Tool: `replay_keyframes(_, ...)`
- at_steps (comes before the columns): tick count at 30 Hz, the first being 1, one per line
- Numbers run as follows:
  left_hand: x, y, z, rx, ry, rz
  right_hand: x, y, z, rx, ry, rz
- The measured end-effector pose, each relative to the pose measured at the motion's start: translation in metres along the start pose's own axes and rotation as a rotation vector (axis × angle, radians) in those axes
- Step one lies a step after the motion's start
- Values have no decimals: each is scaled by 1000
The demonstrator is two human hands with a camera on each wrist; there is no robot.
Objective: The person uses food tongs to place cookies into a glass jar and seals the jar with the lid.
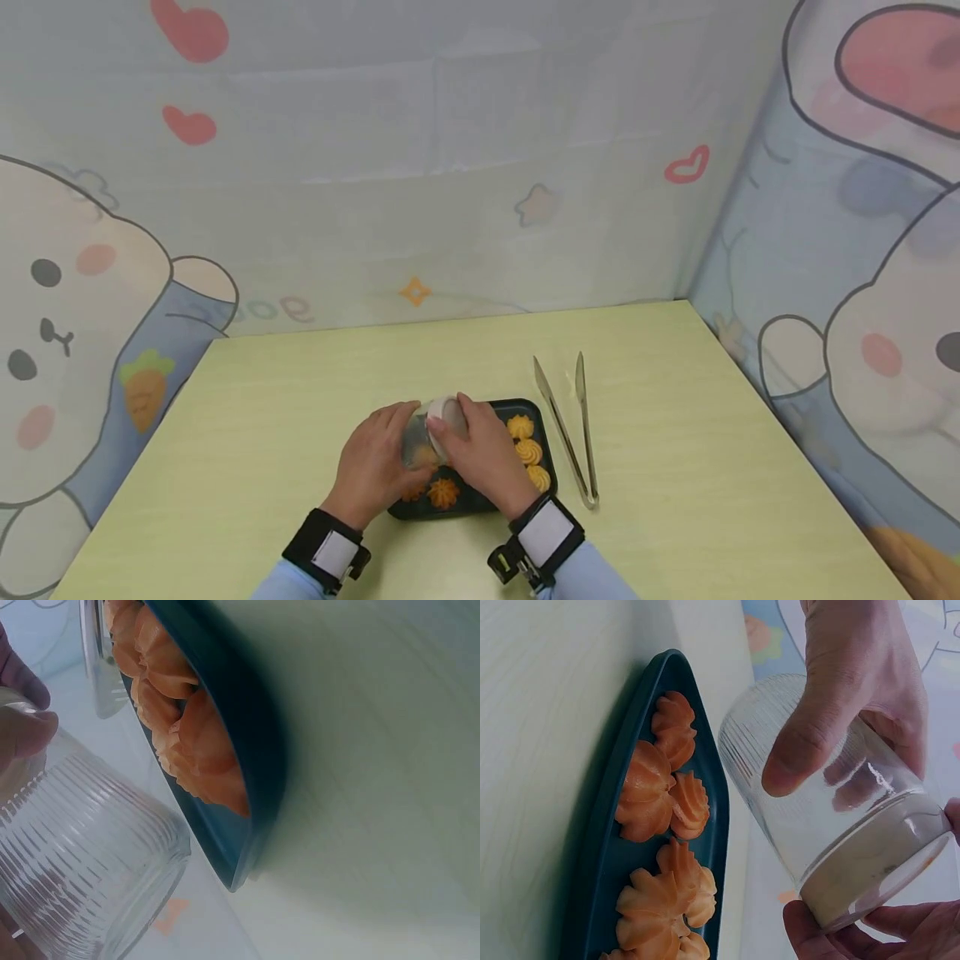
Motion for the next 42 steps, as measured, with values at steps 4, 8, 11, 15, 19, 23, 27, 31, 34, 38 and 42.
replay_keyframes(4, 0, 2, 1, 0, 5, -14, -2, 2, 1, 15, -1, 0)
replay_keyframes(8, 0, 4, 1, 13, -1, -12, -3, 2, 2, 28, -6, -15)
replay_keyframes(11, 0, 4, 1, 16, 0, -3, -3, 2, 2, 39, -7, -43)
replay_keyframes(15, -1, 4, 0, 16, 5, 8, -4, 3, 3, 52, -7, -63)
replay_keyframes(19, -1, 5, 0, 17, 6, 12, -5, 2, 4, 57, -10, -62)
replay_keyframes(23, -1, 6, 0, 20, 9, 4, -6, 3, 4, 56, -15, -69)
replay_keyframes(27, -1, 5, -1, 22, 11, 6, -7, 2, 4, 51, -23, -73)
replay_keyframes(31, -1, 5, -2, 22, 12, 14, -7, 2, 3, 50, -29, -84)
replay_keyframes(34, 1, 6, -2, 34, 0, 47, -5, 1, 4, 58, -57, -79)
replay_keyframes(38, 7, 9, -1, 65, -48, 115, 5, 2, 3, 81, -159, -10)
replay_keyframes(42, 12, 9, 1, 75, -83, 159, 13, 4, 1, 104, -252, 36)
Point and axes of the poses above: each hand's wrist, its own z-axis away from the middle knuckle, its own y-axis out of the palm, x = y × z, the point moved 10 cm from there along -z, towards the middle knuckle, and after that the axes turned 4 degrees about -y, right-handed, at the moved point
